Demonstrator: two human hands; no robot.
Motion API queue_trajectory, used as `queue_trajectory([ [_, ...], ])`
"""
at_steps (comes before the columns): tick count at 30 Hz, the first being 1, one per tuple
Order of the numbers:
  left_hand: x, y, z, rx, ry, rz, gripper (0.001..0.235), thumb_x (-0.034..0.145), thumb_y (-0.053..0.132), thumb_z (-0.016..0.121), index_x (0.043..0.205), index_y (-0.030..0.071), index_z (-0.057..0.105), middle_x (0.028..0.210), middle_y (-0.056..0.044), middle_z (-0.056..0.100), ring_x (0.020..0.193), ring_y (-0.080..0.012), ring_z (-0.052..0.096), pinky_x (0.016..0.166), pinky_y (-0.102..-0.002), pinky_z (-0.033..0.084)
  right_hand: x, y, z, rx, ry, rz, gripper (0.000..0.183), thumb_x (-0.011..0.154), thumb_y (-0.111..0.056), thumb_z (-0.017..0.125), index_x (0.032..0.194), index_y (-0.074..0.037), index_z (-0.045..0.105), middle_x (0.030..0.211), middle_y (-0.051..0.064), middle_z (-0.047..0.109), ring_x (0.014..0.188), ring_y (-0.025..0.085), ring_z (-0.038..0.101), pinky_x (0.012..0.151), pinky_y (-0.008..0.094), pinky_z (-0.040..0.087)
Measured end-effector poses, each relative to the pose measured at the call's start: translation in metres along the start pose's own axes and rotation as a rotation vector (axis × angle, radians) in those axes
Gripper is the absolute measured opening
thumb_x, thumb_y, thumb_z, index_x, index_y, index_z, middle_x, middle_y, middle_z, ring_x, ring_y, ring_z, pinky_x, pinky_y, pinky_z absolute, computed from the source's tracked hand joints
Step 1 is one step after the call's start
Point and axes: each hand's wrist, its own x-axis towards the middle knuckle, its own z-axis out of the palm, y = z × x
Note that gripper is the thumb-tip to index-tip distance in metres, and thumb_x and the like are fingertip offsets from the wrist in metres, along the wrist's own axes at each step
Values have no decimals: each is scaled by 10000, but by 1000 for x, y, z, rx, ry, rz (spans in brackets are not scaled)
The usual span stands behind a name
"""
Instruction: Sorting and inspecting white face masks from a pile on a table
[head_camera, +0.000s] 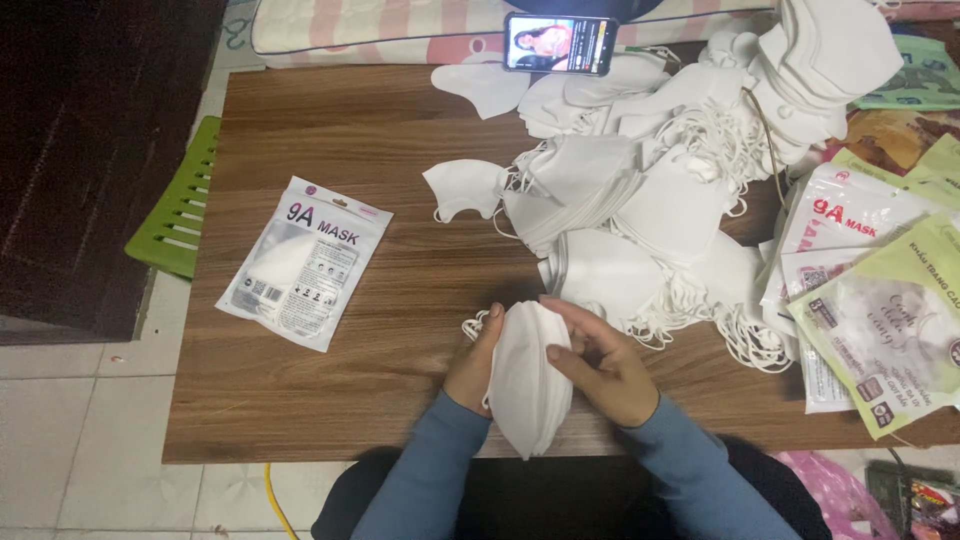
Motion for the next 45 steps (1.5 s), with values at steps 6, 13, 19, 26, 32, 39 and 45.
queue_trajectory([
  [6, 5, -2, -3, -25, -31, -13, 325, 976, 373, 703, 868, 69, 671, 772, -125, 746, 620, -193, 718, 567, -309, 612, 2, 11, -13, -150, -37, -21, 365, 848, -124, 786, 1212, -112, 790, 574, 65, 638, 578, 89, 611, 561, 236, 510],
  [13, -4, 10, 5, -5, -44, -6, 337, 977, 382, 704, 872, 62, 684, 761, -124, 737, 600, -195, 703, 556, -290, 598, 4, 11, -13, 129, -128, -27, 630, 710, -24, 887, 1310, -25, 694, 687, 90, 741, 694, 105, 609, 646, 270, 550],
  [19, 14, -10, -13, 0, -51, -10, 359, 980, 401, 693, 866, 61, 688, 751, -121, 734, 599, -188, 701, 544, -282, 596, -2, 28, -14, 153, -143, 8, 551, 803, -12, 806, 1336, -21, 668, 778, 107, 763, 772, 139, 616, 715, 314, 561],
  [26, 10, -4, -6, 110, 7, 104, 343, 952, 394, 726, 878, 62, 684, 733, -87, 716, 591, -148, 672, 568, -259, 576, -1, 9, -7, 127, -100, -20, 519, 875, -44, 733, 1385, -49, 641, 991, 105, 754, 871, 112, 649, 720, 280, 580],
  [32, 40, -23, -32, 211, 35, 173, 343, 937, 397, 749, 884, 64, 687, 715, -71, 700, 582, -131, 655, 566, -250, 566, 0, 13, -10, 142, -117, -5, 531, 888, -80, 722, 1407, -37, 616, 935, 71, 719, 825, 97, 654, 685, 263, 581],
  [39, 40, -17, -26, 393, 87, 277, 339, 929, 407, 763, 897, 79, 680, 738, -51, 663, 682, -129, 626, 629, -258, 527, 2, 28, -23, 144, -125, 26, 659, 904, -94, 686, 1528, -71, 475, 986, 88, 753, 845, 109, 648, 755, 297, 568],
  [45, 57, -19, -51, 765, 70, 384, 403, 834, 497, 846, 945, 127, 732, 704, -39, 669, 717, -148, 662, 671, -291, 530, 9, 54, -24, 22, -107, 195, 706, 747, 3, 848, 1405, 1, 590, 873, 128, 793, 844, 182, 709, 792, 357, 596],
])
